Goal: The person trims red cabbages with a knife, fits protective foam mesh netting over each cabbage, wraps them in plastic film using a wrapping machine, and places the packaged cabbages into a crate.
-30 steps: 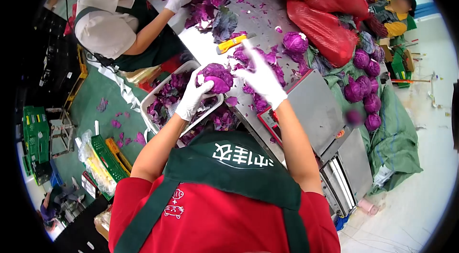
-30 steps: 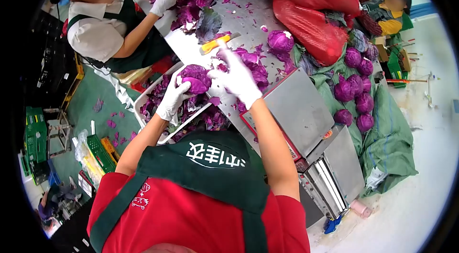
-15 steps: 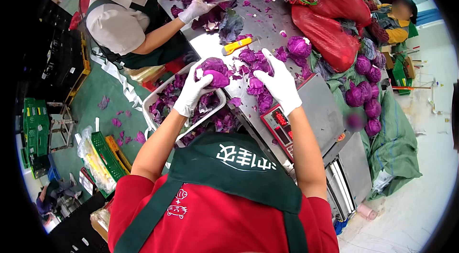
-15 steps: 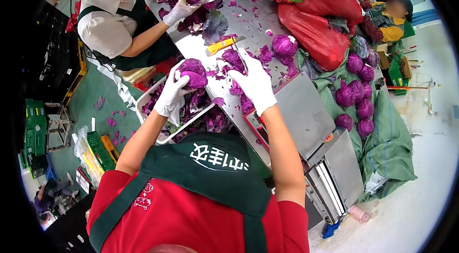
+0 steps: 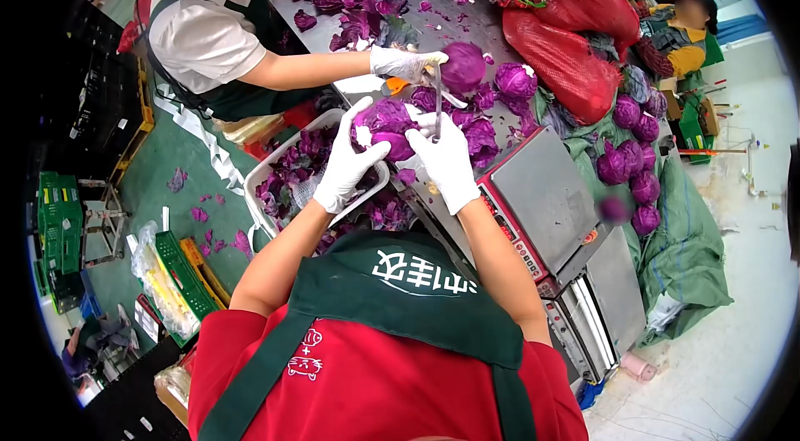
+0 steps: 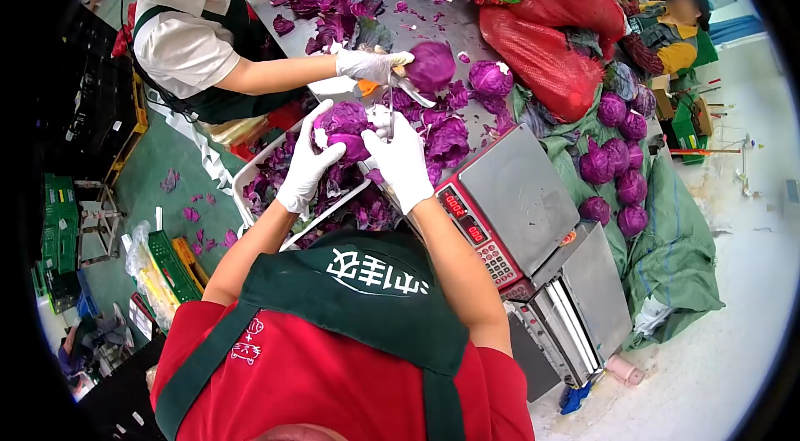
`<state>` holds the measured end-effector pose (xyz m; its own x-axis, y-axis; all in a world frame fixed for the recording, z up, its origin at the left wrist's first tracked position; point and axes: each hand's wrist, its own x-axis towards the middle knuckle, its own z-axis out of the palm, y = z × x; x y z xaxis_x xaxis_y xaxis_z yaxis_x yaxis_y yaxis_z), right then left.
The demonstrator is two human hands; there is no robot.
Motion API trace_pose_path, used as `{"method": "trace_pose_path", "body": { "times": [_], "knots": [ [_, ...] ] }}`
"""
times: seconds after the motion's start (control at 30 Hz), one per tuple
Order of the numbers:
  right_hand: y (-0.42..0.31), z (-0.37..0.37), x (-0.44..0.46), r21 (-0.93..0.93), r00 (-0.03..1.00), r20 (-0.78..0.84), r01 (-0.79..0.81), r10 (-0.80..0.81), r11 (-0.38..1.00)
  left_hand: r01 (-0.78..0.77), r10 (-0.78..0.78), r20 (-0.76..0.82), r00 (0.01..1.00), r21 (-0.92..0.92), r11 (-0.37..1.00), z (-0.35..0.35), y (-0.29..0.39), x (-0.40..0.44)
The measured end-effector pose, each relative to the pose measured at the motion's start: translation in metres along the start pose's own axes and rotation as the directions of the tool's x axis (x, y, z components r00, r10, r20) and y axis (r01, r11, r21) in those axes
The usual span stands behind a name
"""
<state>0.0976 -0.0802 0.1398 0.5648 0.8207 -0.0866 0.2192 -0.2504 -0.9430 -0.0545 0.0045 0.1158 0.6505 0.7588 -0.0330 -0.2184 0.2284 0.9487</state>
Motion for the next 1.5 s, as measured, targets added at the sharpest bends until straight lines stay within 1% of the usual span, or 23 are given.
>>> {"method": "trace_pose_path", "body": {
  "times": [0.07,0.17,0.27,0.3,0.33,0.37,0.43,0.47,0.53,0.57,0.6,0.73,0.8,0.87,0.93,1.0,1.07,1.1,1.23,1.3,1.33,1.4,1.5],
  "knots": [
    [-0.002,0.000,-0.004,-0.076,0.998,-0.047,0.047,-0.050,0.996,-0.018,0.018,-0.005,1.000,-0.024,1.000,0.002,-0.004,0.001],
    [-0.009,-0.002,-0.010,0.098,0.996,-0.087,0.027,-0.018,0.995,-0.003,0.002,-0.010,1.000,-0.069,0.998,0.004,-0.005,-0.001],
    [-0.014,-0.015,-0.016,0.024,0.990,-0.132,0.046,-0.042,0.999,-0.005,0.005,0.003,1.000,-0.018,1.000,-0.003,-0.015,0.001],
    [-0.018,-0.023,-0.015,-0.021,0.966,-0.229,0.118,-0.120,0.993,0.082,-0.089,-0.043,0.995,-0.127,0.988,-0.007,-0.017,0.002],
    [-0.024,-0.036,-0.016,0.050,0.975,-0.214,0.075,-0.062,0.996,0.161,-0.184,-0.078,0.980,-0.237,0.958,-0.012,-0.019,0.003],
    [-0.031,-0.045,-0.014,-0.050,0.971,-0.205,0.112,-0.120,0.992,0.160,-0.174,-0.079,0.982,-0.161,0.974,-0.021,-0.025,0.007],
    [-0.048,-0.045,-0.015,-0.243,0.944,-0.191,0.222,-0.271,0.944,0.206,-0.215,-0.031,0.976,-0.184,0.961,-0.020,-0.013,0.007],
    [-0.047,-0.043,-0.016,-0.242,0.943,-0.193,0.221,-0.270,0.945,0.252,-0.252,0.024,0.967,-0.207,0.945,-0.019,-0.007,0.006],
    [-0.041,-0.043,-0.011,-0.188,0.981,0.078,0.189,-0.177,0.964,0.327,-0.310,0.106,0.945,-0.226,0.918,-0.011,0.002,0.008],
    [-0.024,-0.038,-0.007,-0.114,0.962,0.111,0.260,-0.248,0.959,0.337,-0.315,0.130,0.940,-0.219,0.916,-0.007,0.005,0.006],
    [-0.043,-0.036,-0.013,-0.129,0.973,0.160,0.190,-0.169,0.973,0.349,-0.322,0.155,0.934,-0.210,0.913,-0.004,0.009,0.005],
    [-0.046,-0.039,-0.005,-0.265,0.945,0.251,0.276,-0.210,0.924,0.426,-0.400,0.178,0.899,-0.143,0.893,0.008,0.035,0.000],
    [-0.047,-0.043,-0.001,-0.290,0.922,0.297,0.336,-0.250,0.896,0.302,-0.297,0.268,0.916,0.026,0.953,0.011,0.046,-0.001],
    [-0.057,-0.046,0.002,-0.189,0.910,0.415,0.085,0.001,0.978,0.274,-0.276,0.285,0.918,0.046,0.961,0.012,0.046,0.001],
    [-0.059,-0.045,0.003,-0.159,0.906,0.424,0.077,-0.003,0.984,0.277,-0.262,0.307,0.915,-0.003,0.961,0.013,0.044,0.003],
    [-0.046,-0.042,0.009,-0.037,0.903,0.420,0.116,-0.090,0.993,0.294,-0.270,0.311,0.911,-0.031,0.955,0.010,0.040,0.006],
    [-0.040,-0.042,0.014,-0.049,0.894,0.440,0.119,-0.086,0.992,0.315,-0.332,0.256,0.908,0.106,0.943,0.005,0.035,0.009],
    [-0.038,-0.043,0.016,-0.057,0.885,0.459,0.118,-0.079,0.991,0.245,-0.254,0.246,0.935,0.065,0.967,0.009,0.032,0.008],
    [-0.032,-0.043,0.019,-0.137,0.885,0.459,0.154,-0.075,0.979,0.237,-0.254,0.216,0.943,0.102,0.966,0.012,0.041,0.008],
    [-0.029,-0.037,0.016,-0.169,0.892,0.346,0.364,-0.291,0.916,0.161,-0.184,0.218,0.958,0.119,0.980,0.015,0.046,0.009],
    [-0.029,-0.035,0.015,-0.170,0.891,0.347,0.366,-0.292,0.915,0.159,-0.182,0.218,0.959,0.118,0.980,0.014,0.045,0.011],
    [-0.029,-0.031,0.014,-0.516,0.751,0.344,0.653,-0.564,0.555,0.403,-0.437,0.128,0.890,0.226,0.887,0.012,0.043,0.016],
    [-0.029,-0.029,0.013,-0.541,0.757,0.323,0.640,-0.567,0.546,0.401,-0.424,0.130,0.896,0.174,0.900,0.013,0.038,0.019]
  ]
}}
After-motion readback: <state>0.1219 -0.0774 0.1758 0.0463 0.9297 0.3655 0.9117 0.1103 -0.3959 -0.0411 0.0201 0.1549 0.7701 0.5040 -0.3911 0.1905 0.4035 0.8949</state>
